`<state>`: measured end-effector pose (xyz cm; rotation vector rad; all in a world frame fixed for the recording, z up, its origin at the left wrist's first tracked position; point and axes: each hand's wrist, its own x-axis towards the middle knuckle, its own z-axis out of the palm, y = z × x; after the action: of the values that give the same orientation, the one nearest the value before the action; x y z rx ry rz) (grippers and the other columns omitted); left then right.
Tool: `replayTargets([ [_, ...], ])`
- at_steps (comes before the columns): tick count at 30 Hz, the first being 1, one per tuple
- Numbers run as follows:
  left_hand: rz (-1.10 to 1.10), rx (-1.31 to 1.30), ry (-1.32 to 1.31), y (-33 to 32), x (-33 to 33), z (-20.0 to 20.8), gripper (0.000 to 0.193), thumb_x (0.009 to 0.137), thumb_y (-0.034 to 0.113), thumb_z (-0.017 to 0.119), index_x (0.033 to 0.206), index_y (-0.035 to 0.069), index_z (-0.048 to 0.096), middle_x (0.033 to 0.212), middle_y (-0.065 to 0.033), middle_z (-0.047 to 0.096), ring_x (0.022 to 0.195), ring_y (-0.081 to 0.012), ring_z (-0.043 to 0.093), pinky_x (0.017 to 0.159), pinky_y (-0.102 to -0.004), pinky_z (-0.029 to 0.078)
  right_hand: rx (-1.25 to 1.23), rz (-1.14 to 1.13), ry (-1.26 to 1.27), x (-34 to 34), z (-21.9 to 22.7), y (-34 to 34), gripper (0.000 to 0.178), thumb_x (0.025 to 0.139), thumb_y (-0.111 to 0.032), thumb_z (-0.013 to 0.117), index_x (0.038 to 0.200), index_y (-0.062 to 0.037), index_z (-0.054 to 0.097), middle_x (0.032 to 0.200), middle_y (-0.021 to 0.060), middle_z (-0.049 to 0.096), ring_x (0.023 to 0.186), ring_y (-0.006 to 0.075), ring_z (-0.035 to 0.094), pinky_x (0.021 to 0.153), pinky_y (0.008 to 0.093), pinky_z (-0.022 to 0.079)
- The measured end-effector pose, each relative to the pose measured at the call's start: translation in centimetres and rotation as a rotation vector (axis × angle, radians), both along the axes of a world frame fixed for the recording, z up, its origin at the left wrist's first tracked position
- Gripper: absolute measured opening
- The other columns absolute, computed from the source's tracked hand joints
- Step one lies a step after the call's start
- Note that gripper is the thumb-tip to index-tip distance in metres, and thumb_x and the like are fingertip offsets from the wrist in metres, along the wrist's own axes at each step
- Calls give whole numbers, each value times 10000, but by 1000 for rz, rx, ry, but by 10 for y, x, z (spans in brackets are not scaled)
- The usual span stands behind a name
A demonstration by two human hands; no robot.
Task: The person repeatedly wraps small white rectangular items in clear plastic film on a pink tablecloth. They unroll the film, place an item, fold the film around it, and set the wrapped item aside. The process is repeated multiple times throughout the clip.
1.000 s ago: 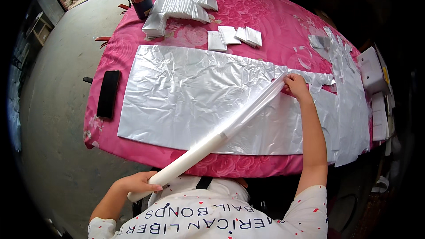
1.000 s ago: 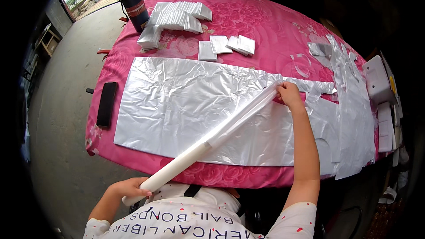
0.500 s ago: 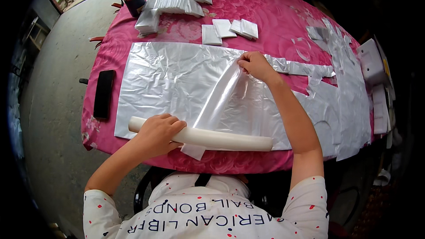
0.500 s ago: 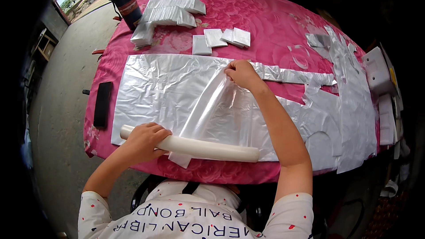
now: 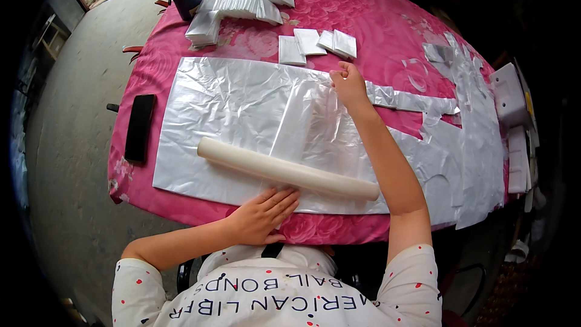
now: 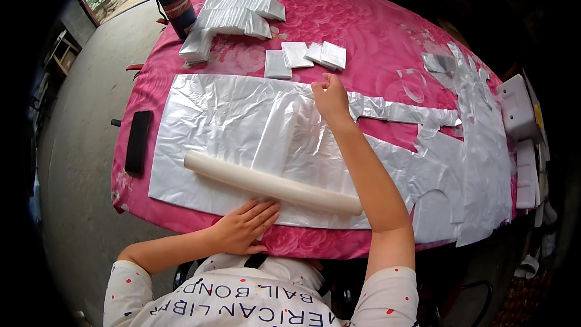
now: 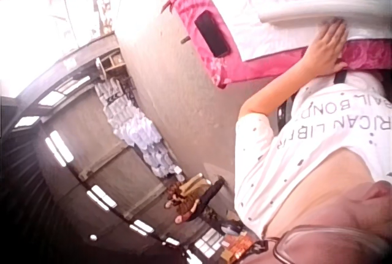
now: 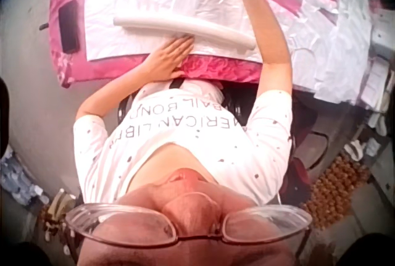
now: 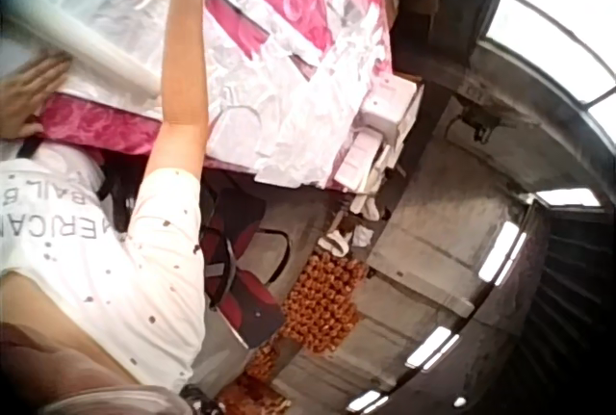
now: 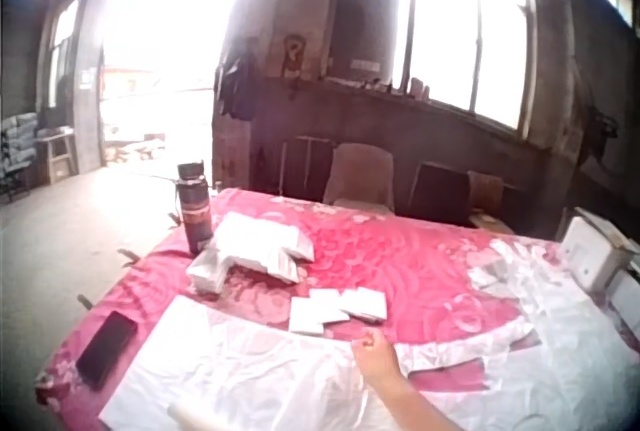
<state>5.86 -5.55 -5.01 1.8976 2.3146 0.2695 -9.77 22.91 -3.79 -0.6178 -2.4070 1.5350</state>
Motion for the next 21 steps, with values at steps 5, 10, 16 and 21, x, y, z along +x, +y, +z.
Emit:
replayTargets([
  [5, 53, 18, -35, -3, 5, 0, 766, 816, 528, 470, 1305, -56, 385, 1402, -185, 335, 1318, -284, 299, 1076, -424, 219, 272, 625, 168, 97, 34, -56, 441, 830, -208, 611, 1231, -57, 505, 1057, 146, 568, 940, 247, 561, 819, 351, 448],
  [10, 91, 17, 14, 0, 15, -3, 753, 834, 529, 450, 1306, -55, 387, 1399, -191, 339, 1317, -285, 300, 1071, -433, 228, 692, 734, 141, 175, 20, -81, 493, 763, -135, 657, 1237, -106, 525, 1107, 108, 548, 966, 278, 534, 839, 383, 438],
  [16, 111, 37, -3, -1, 19, -2, 741, 846, 510, 448, 1343, -29, 340, 1437, -186, 270, 1351, -279, 233, 1092, -430, 166, 865, 314, 104, 147, 6, 2, 540, 736, -110, 662, 1254, -121, 511, 1069, 86, 562, 961, 275, 531, 823, 370, 442],
  [21, 121, 131, -243, -8, 7, 3, 757, 835, 508, 474, 1356, -19, 317, 1450, -184, 239, 1361, -280, 209, 1097, -446, 130, 845, 194, 55, 149, 18, 38, 537, 736, -84, 655, 1253, -113, 513, 1088, 86, 562, 959, 273, 528, 819, 369, 435],
])
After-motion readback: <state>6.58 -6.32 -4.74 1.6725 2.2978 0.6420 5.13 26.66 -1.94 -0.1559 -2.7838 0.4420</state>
